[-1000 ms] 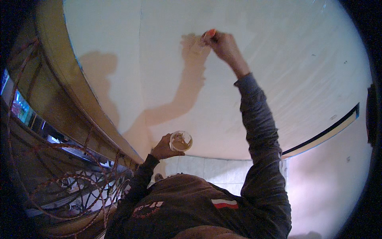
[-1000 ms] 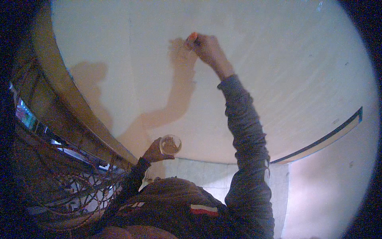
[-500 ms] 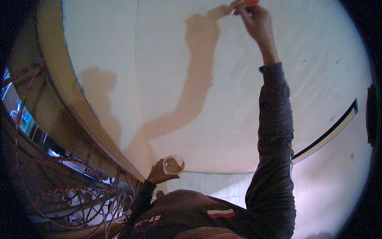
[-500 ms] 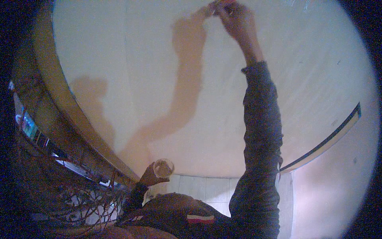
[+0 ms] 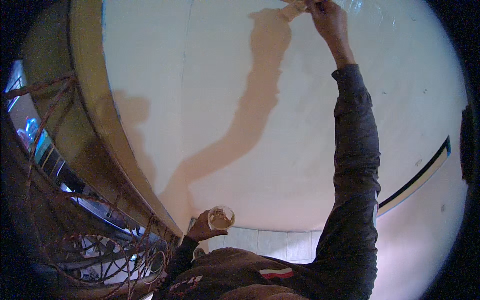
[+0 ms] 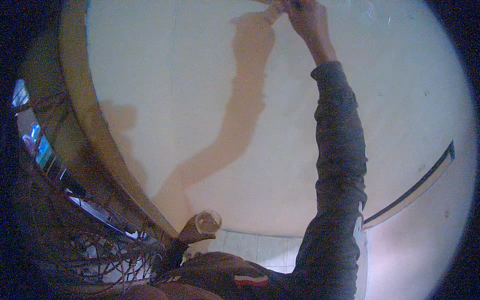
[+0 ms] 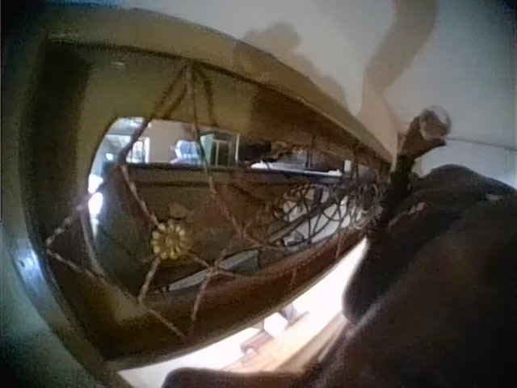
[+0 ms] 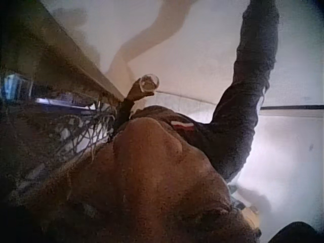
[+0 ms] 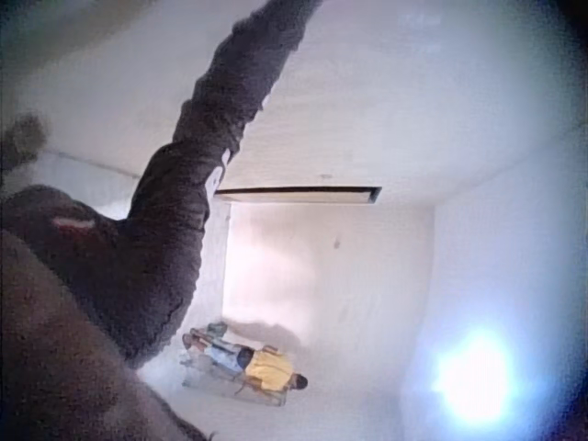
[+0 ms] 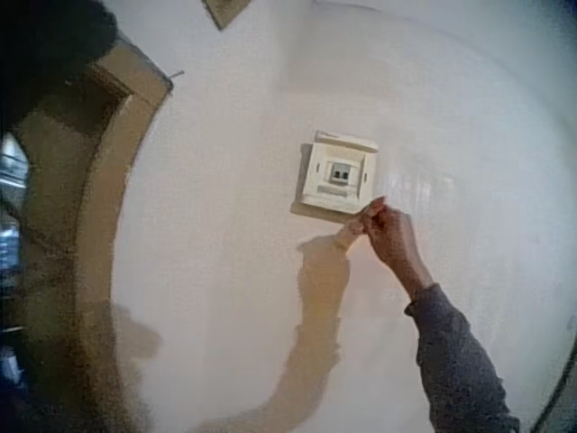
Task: The person paints a ceiling using a small brush and a cup of paint. They repeatedly dip the brush into the cup and apply paint to the ceiling surface in a continuous motion.
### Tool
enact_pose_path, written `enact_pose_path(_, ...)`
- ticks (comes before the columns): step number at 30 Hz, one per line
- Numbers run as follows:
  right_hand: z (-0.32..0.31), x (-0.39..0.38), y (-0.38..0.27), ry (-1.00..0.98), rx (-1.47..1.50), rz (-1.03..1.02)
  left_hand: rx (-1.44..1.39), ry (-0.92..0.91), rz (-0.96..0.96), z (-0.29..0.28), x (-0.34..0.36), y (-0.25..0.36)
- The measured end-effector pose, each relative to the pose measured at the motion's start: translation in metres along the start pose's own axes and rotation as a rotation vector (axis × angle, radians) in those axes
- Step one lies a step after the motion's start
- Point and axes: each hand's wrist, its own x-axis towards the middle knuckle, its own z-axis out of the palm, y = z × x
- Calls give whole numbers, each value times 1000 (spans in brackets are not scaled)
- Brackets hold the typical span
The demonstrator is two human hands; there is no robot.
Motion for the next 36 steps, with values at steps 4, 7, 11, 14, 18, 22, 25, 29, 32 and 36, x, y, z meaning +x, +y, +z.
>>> enact_pose_path(4, 5, -18, -13, -7, -236, 44, 7, 35, 2, -5, -2, 12)
enact_pose_path(7, 25, -55, 15, -214, -41, 66, 17, 29, 1, -11, 5, 19)
enact_pose_path(11, 54, -93, 7, -493, 171, 203, -8, 10, -88, -17, 3, 23)
enact_pose_path(14, 58, -92, 39, -466, -32, 166, 31, -44, 4, -12, 9, 6)
enact_pose_path(18, 35, -49, 41, -179, -257, 15, 12, -35, -42, -15, 4, 19)
enact_pose_path(22, 15, -37, 16, 103, -310, -2, -3, 34, -20, -15, -1, 21)
enact_pose_path(25, 18, -58, 3, 236, -177, -22, 38, 41, 2, -15, -1, 19)
enact_pose_path(29, 16, -108, -11, 200, -305, -132, 50, 27, 10, -21, -3, 33)
enact_pose_path(32, 22, -137, -2, 61, -398, -192, 66, 14, 39, -21, -2, 26)
enact_pose_path(36, 38, -171, -4, -109, -396, -260, 71, 24, -6, -24, -3, 26)
